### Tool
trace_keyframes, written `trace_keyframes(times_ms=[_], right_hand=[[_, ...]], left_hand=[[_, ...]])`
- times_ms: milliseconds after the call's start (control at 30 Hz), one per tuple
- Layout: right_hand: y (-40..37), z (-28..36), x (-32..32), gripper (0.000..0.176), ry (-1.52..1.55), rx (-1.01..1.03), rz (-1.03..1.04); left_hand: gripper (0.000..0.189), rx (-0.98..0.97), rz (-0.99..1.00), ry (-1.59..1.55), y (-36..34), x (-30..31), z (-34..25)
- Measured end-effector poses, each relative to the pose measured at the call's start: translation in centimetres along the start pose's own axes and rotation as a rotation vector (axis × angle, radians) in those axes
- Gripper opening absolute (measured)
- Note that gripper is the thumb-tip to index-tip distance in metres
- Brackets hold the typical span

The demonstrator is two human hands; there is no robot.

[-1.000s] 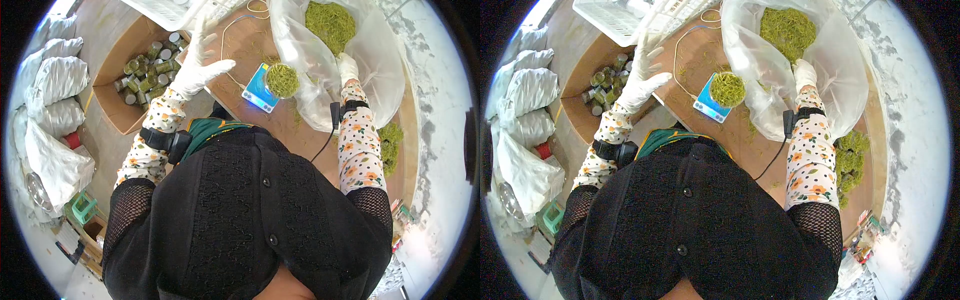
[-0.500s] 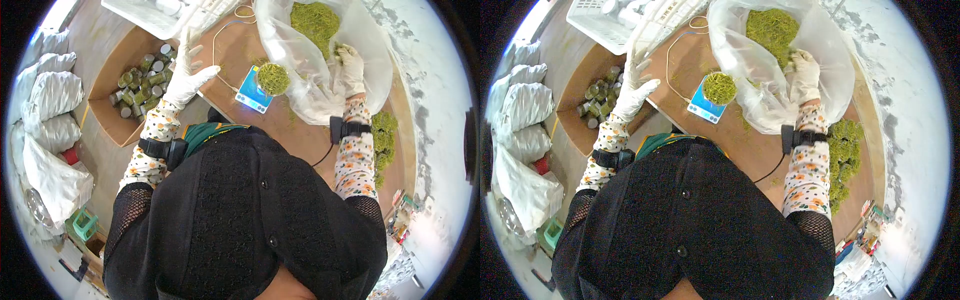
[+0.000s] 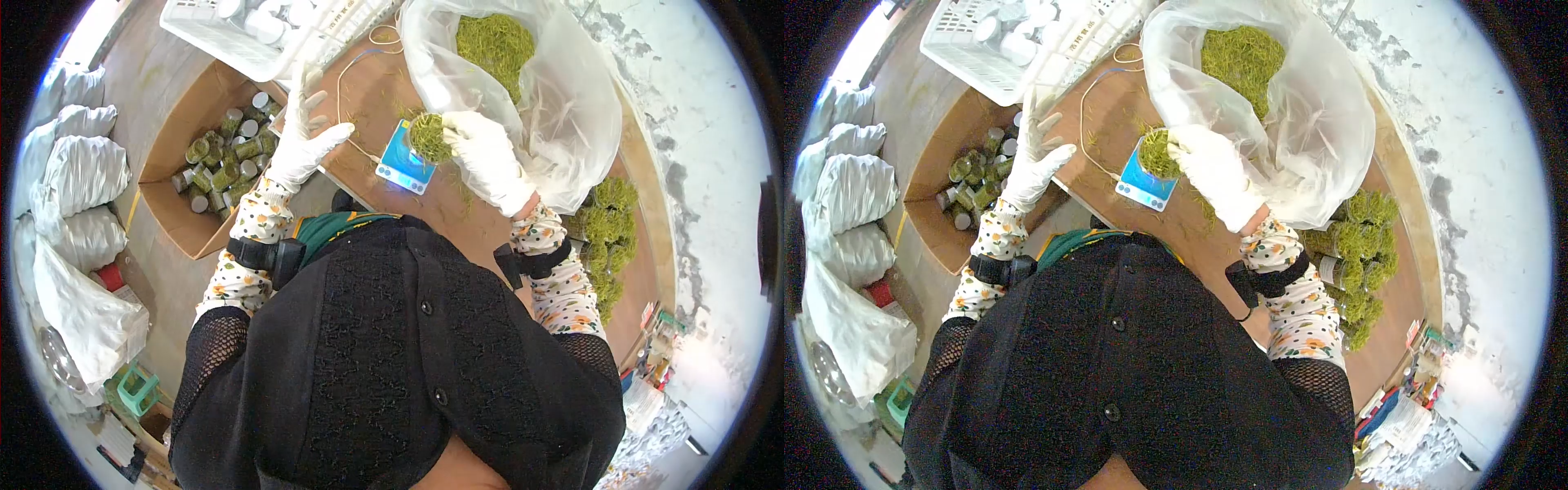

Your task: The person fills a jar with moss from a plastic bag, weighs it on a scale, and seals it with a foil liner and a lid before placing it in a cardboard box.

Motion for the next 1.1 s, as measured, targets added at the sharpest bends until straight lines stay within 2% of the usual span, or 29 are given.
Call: trace_keyframes(times_ms=[67,267,367,567,667,767,867,967,1100], right_hand=[[-0.4,-1.6,-0.9,0.021,-0.070,0.068,0.051],[-0.4,-1.3,-1.1,0.021,-0.120,0.049,0.064],[-0.1,-0.3,-0.7,0.022,-0.083,-0.041,0.068],[0.3,1.4,0.9,0.016,0.026,-0.029,-0.110],[1.7,3.2,0.2,0.023,-0.291,0.202,-0.060],[3.1,3.8,-1.6,0.018,-0.514,0.260,-0.003],[3.8,2.6,-2.9,0.011,-0.608,0.350,0.015],[3.9,1.4,-3.5,0.010,-0.576,0.367,0.087],[3.5,1.5,-2.9,0.013,-0.440,0.336,0.051]], left_hand=[[0.119,0.007,-0.009,-0.019,0.0,0.1,0.5],[0.116,0.041,-0.012,-0.006,-0.3,0.2,0.5],[0.114,0.039,0.023,0.014,-0.4,0.4,0.9],[0.096,0.028,0.022,0.020,-0.6,0.0,1.2],[0.081,-0.142,0.030,0.188,-0.2,-0.5,2.4],[0.074,-0.201,0.022,0.131,-0.1,-1.3,2.0],[0.075,-0.212,0.008,0.172,-0.2,-0.9,1.8],[0.075,-0.150,-0.005,0.179,-0.7,-0.3,1.6],[0.075,-0.148,-0.020,0.160,-0.8,0.0,2.7]])
Point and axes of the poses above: each hand's wrist, its own y-axis towards the middle knuckle, its own x-axis out of the back of the hand, z = x × y, the point moved 2 cm from there along y, towards the middle knuckle, and after that the axes turned 10 degrees about y, right-handed, at the moved point
